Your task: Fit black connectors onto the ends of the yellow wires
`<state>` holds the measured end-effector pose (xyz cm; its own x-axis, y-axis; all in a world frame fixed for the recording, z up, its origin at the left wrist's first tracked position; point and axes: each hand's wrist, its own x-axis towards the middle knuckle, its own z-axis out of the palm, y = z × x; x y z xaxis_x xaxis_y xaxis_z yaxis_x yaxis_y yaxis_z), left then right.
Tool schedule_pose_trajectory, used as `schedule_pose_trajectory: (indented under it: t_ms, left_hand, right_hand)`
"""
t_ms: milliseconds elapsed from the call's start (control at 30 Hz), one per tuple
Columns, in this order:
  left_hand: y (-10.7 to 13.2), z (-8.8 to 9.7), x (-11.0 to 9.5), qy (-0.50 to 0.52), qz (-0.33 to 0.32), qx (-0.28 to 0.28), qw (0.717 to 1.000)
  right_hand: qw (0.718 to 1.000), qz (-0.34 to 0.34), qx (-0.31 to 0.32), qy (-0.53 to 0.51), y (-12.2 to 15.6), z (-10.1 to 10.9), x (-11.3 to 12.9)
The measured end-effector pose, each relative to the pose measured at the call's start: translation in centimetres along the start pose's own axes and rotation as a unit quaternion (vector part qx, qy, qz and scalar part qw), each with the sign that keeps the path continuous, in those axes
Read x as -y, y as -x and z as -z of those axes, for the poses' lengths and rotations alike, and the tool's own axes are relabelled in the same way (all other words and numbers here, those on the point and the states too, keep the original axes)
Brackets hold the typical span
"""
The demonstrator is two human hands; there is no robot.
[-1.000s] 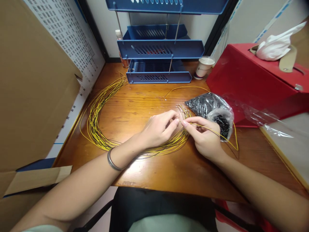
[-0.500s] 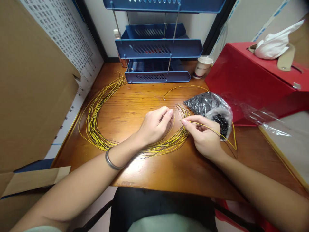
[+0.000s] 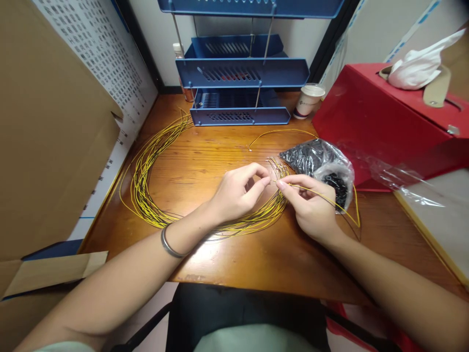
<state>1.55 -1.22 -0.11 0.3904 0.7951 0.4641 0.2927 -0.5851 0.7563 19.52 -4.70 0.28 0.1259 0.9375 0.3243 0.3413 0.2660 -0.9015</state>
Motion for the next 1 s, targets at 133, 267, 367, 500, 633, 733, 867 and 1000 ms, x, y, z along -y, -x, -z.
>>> schedule_pose_trajectory:
  t_ms: [133, 267, 367, 500, 633, 733, 867, 1000]
  left_hand:
    - [0.0, 0.0, -0.1, 0.013, 0.015, 0.010, 1.000]
    - [0.0, 0.1, -0.2, -0.008, 0.022, 0.019, 1.000]
    - [-0.1, 0.1, -0.1, -0.019, 0.021, 0.026, 0.999]
    - [-0.2, 0.1, -0.1, 0.003, 0.034, 0.016, 0.999]
    - [-0.2, 0.0, 0.0, 0.031, 0.021, 0.029, 0.999]
    - [-0.2, -0.1, 0.1, 0.042, -0.002, 0.036, 0.998]
    - [-0.3, -0.2, 0.3, 0.063, 0.012, -0.011, 0.998]
    - [-0.5, -0.1, 0.4, 0.057, 0.045, -0.052, 0.996]
  right_hand:
    - [1.000, -0.002, 0.001, -0.001, 0.1, 0.0, 0.2]
    - [1.000, 0.003, 0.000, -0.001, 0.1, -0.1, 0.2]
    - [1.000, 0.006, 0.000, 0.003, 0.1, -0.1, 0.0]
    - [1.000, 0.001, -0.003, 0.001, 0.1, 0.1, 0.0]
    - [1.000, 0.000, 0.004, -0.003, 0.0, 0.2, -0.1]
    - [1.000, -0.003, 0.013, -0.016, -0.1, 0.1, -0.3]
    - [0.988, -0.064, 0.123, -0.068, 0.6, -0.5, 0.5]
    - [0.961, 0.033, 0.271, -0.032, 2.9, -0.8, 3.8]
